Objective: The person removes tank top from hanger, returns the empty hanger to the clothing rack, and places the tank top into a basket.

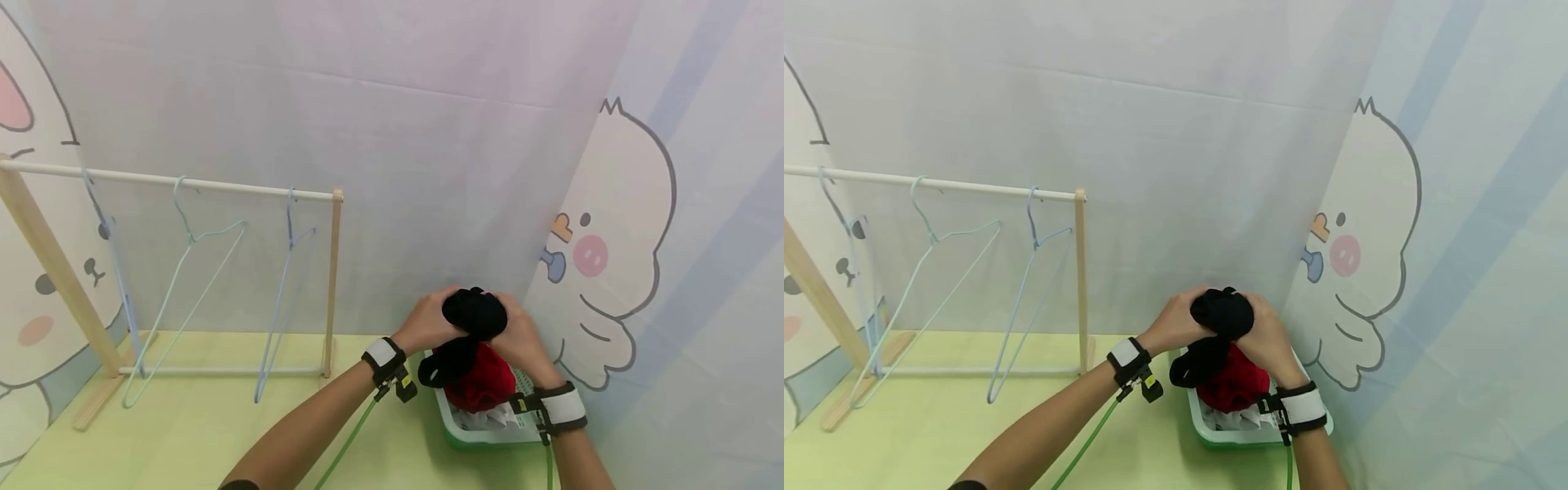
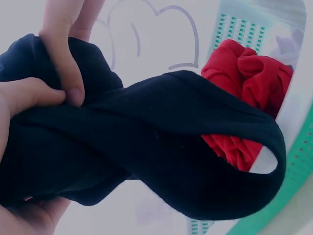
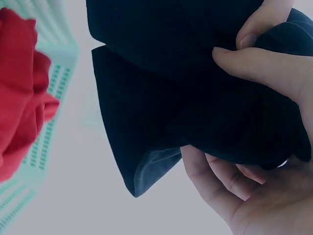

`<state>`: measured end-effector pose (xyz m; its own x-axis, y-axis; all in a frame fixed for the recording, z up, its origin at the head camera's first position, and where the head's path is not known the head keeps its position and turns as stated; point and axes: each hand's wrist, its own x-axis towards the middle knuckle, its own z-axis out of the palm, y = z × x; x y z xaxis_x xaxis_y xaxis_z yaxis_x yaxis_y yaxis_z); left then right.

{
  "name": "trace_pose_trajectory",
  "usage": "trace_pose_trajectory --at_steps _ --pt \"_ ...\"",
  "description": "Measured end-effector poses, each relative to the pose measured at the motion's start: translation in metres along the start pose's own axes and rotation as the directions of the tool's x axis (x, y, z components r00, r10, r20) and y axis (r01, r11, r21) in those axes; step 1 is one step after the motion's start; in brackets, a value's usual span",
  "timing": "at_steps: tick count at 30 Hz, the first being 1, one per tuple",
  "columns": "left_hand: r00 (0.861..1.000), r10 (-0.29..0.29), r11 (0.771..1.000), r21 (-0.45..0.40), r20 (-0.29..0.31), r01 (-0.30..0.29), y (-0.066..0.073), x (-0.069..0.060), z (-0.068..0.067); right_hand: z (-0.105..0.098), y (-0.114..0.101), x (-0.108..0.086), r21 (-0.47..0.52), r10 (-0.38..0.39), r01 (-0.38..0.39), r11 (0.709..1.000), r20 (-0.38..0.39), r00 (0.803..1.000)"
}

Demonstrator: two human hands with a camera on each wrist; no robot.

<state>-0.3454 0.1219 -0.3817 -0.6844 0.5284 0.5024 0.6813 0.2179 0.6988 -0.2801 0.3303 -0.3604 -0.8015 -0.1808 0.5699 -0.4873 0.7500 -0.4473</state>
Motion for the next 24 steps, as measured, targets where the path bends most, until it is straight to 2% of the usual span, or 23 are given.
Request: trace_pose_trajectory --at_steps 12,18,24 --pt "0.996 0.056 0.998 0.032 0.074 -0.058 0.003 0.024 0.023 -0.019 0.017 -0.007 -0.089 0.027 -0.031 0.996 -0.038 0.999" --pt "0.989 0.075 0.996 0.046 0.126 -0.081 -0.007 0.029 0.042 -0.025 0.027 -0.015 -0.121 0.066 -0.067 0.990 -0.013 0.998" --pt "0.988 0.044 0.993 0.103 0.151 -0.060 -0.018 0.028 0.057 -0.019 0.044 -0.021 -0.149 0.096 -0.090 0.985 0.030 0.995"
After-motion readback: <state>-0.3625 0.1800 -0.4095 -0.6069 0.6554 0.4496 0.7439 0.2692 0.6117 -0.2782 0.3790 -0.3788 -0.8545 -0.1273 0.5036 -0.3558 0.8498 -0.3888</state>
